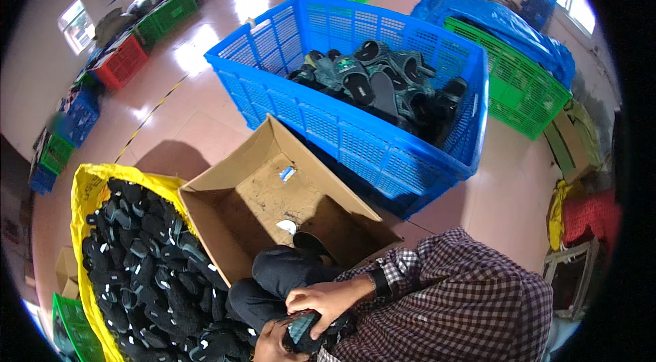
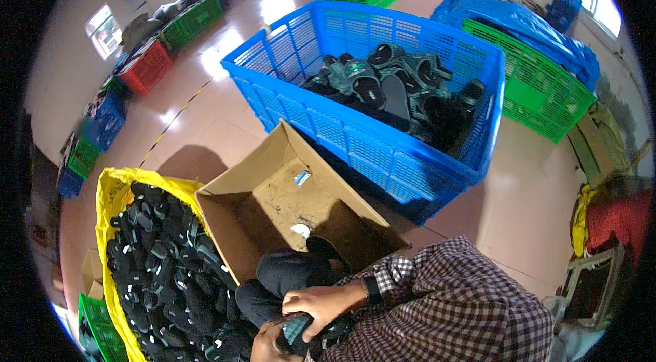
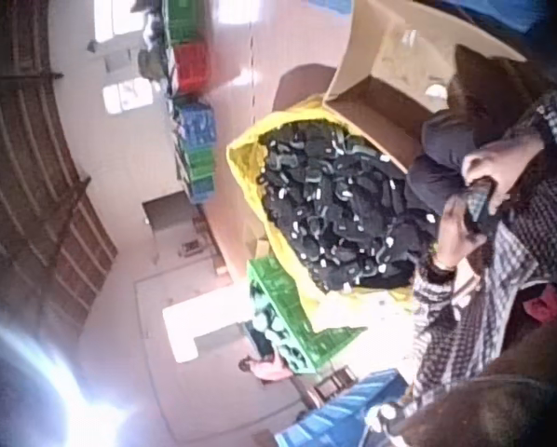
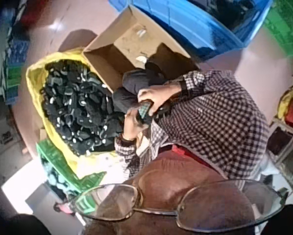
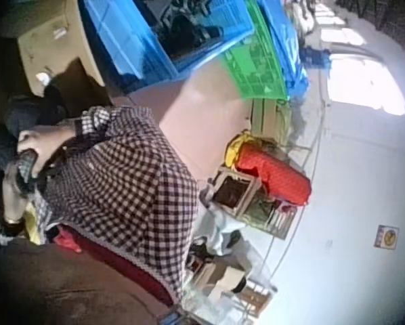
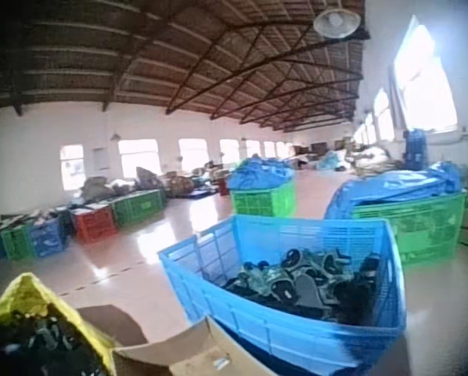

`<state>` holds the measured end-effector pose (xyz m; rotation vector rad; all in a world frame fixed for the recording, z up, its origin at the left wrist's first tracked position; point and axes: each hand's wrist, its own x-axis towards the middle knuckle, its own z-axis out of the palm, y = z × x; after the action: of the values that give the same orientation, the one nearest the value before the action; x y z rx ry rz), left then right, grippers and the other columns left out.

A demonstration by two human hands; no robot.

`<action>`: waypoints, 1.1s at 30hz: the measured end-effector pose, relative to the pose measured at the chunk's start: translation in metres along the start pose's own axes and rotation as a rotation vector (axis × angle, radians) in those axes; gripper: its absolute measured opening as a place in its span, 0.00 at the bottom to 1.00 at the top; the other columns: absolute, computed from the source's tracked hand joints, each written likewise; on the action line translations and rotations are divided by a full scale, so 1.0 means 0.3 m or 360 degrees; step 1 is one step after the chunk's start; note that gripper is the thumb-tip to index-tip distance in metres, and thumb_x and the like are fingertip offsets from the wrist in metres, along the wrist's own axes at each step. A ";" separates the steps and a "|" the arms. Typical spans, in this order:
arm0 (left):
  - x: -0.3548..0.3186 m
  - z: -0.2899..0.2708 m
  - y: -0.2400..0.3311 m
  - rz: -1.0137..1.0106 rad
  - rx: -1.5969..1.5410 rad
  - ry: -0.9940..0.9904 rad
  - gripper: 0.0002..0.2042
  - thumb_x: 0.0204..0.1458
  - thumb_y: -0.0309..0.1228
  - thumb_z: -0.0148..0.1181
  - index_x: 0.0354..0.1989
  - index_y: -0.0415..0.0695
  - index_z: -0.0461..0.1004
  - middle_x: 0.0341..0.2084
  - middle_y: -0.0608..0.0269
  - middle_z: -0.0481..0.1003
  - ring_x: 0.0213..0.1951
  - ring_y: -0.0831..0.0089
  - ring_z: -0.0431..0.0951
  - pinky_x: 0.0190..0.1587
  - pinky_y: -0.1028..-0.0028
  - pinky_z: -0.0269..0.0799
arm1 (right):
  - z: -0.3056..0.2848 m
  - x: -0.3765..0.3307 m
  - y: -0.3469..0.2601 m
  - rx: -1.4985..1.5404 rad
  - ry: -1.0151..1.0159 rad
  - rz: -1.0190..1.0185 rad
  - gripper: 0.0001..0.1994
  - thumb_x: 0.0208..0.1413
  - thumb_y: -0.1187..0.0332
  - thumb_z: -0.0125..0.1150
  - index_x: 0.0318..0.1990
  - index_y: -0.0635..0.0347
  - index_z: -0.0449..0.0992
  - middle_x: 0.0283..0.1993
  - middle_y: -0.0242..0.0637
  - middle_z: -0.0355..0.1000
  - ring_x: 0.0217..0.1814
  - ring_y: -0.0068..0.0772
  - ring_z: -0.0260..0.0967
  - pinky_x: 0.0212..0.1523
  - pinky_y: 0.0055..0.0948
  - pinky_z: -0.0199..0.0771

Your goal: The person sits on the floor and repeatedly picks up black slippers from a yellow sack, turns them over to inspect the soles and uppers, and places them into a blue basket. The person handles the slippers one at a time throughout the clip.

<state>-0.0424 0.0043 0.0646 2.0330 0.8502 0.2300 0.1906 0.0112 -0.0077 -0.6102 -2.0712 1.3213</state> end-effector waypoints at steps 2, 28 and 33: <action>0.048 0.034 -0.032 0.0064 -0.0012 0.0065 0.33 0.24 0.29 0.75 0.46 0.38 0.71 0.39 0.47 0.73 0.43 0.48 0.73 0.46 0.59 0.70 | -0.007 -0.040 0.019 -0.0063 -0.0009 0.0068 0.33 0.41 0.54 0.73 0.50 0.63 0.65 0.50 0.44 0.57 0.47 0.46 0.63 0.46 0.37 0.66; 0.097 0.166 -0.126 -0.0066 0.0413 0.0537 0.22 0.30 0.23 0.57 0.41 0.35 0.70 0.33 0.43 0.71 0.36 0.43 0.70 0.36 0.54 0.68 | -0.050 -0.032 0.159 -0.0329 -0.0091 0.0073 0.33 0.31 0.61 0.74 0.44 0.64 0.60 0.44 0.45 0.54 0.41 0.47 0.63 0.38 0.38 0.70; 0.129 0.187 -0.181 -0.0195 0.0370 0.0776 0.13 0.28 0.24 0.58 0.28 0.37 0.71 0.25 0.48 0.71 0.29 0.45 0.70 0.35 0.55 0.68 | -0.023 -0.016 0.168 -0.0497 0.0220 0.0092 0.29 0.31 0.65 0.71 0.44 0.60 0.64 0.45 0.45 0.58 0.44 0.48 0.65 0.39 0.39 0.72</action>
<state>-0.0140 0.0117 -0.0175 2.1627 1.3504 0.5975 0.2019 0.0324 -0.0527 -0.8760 -2.1740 0.9608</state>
